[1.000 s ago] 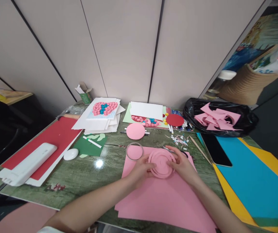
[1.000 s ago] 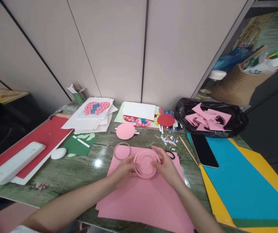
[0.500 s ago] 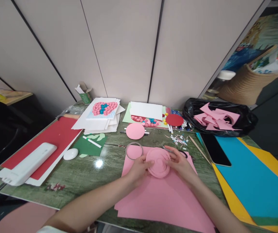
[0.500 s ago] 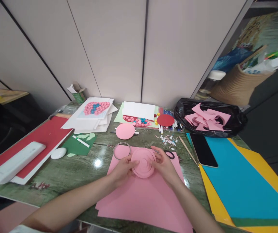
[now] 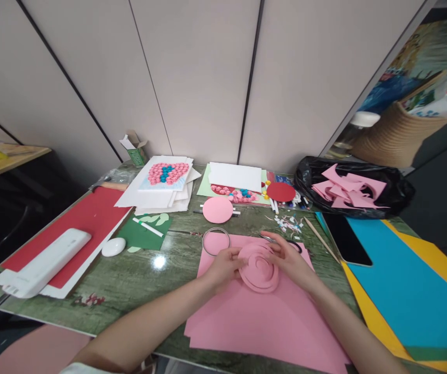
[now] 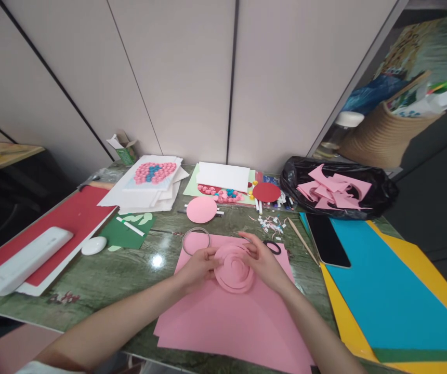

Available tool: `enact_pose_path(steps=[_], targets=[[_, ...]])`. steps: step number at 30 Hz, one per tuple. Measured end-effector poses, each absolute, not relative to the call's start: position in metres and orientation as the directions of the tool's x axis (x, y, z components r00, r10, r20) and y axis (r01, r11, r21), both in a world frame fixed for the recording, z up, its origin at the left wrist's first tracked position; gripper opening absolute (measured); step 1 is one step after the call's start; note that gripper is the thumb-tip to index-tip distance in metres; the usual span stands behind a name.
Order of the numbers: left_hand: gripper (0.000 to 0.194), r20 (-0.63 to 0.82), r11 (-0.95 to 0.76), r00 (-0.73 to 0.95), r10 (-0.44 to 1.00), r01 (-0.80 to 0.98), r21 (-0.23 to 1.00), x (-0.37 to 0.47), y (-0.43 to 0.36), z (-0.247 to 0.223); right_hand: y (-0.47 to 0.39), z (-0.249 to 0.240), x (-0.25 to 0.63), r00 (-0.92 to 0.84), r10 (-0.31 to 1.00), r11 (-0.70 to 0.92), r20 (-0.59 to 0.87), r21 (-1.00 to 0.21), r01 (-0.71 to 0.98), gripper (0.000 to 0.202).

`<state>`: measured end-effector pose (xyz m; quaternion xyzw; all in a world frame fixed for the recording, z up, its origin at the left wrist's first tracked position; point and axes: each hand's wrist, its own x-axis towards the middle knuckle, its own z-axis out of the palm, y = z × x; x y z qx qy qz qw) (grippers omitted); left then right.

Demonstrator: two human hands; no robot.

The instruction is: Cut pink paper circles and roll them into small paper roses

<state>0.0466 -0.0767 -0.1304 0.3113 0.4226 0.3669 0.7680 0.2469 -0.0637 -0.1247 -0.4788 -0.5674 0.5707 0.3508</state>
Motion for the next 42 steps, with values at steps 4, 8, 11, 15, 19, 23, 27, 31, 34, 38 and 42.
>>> enact_pose_path(steps=[4,8,11,15,19,23,27,31,34,38,42], targets=[[0.036,-0.39,0.491,0.328,0.86,-0.326,0.808,0.049,-0.079,-0.133,-0.062,-0.127,0.249,-0.257,0.953,-0.126,-0.161,-0.981,0.146,0.057],[0.038,-0.356,0.457,0.343,0.869,-0.284,0.843,0.051,-0.08,-0.127,-0.061,-0.132,0.251,-0.231,0.963,-0.107,-0.142,-0.982,0.158,0.056],[0.045,-0.288,0.364,0.32,0.902,-0.208,0.908,0.048,-0.077,-0.12,-0.061,-0.134,0.249,-0.216,0.969,-0.078,-0.123,-0.975,0.209,0.054],[0.047,-0.147,0.166,0.267,0.952,-0.052,0.985,0.033,-0.069,-0.106,-0.062,-0.135,0.248,-0.206,0.975,-0.017,-0.08,-0.956,0.291,0.051],[0.04,0.069,-0.355,0.362,0.93,0.829,0.432,0.015,-0.063,-0.092,-0.067,-0.129,0.253,-0.148,0.989,0.051,-0.012,-0.909,0.413,0.043],[0.022,-0.027,-0.318,0.339,0.941,0.906,0.278,0.004,-0.063,-0.092,-0.075,-0.121,0.256,-0.108,0.993,0.099,0.051,-0.857,0.505,0.034],[0.014,-0.054,-0.322,0.344,0.938,0.917,0.235,0.003,-0.062,-0.1,-0.078,-0.118,0.255,-0.153,0.982,0.181,0.111,-0.78,0.6,0.032],[0.018,-0.036,-0.329,0.353,0.935,0.9,0.287,0.007,-0.061,-0.093,-0.081,-0.116,0.251,-0.148,0.98,0.198,0.134,-0.756,0.625,0.03],[0.015,-0.024,-0.347,0.388,0.922,0.849,0.399,0.015,-0.066,-0.081,-0.088,-0.11,0.243,-0.121,0.976,0.218,0.183,-0.737,0.639,0.026],[0.011,-0.035,-0.193,0.462,0.886,0.437,0.878,0.027,-0.078,-0.076,-0.099,-0.103,0.232,-0.153,0.945,0.319,0.288,-0.719,0.618,0.027],[0.015,-0.078,-0.004,0.43,0.9,0.186,0.983,0.035,-0.084,-0.083,-0.101,-0.103,0.23,-0.178,0.911,0.399,0.373,-0.679,0.617,0.032]])
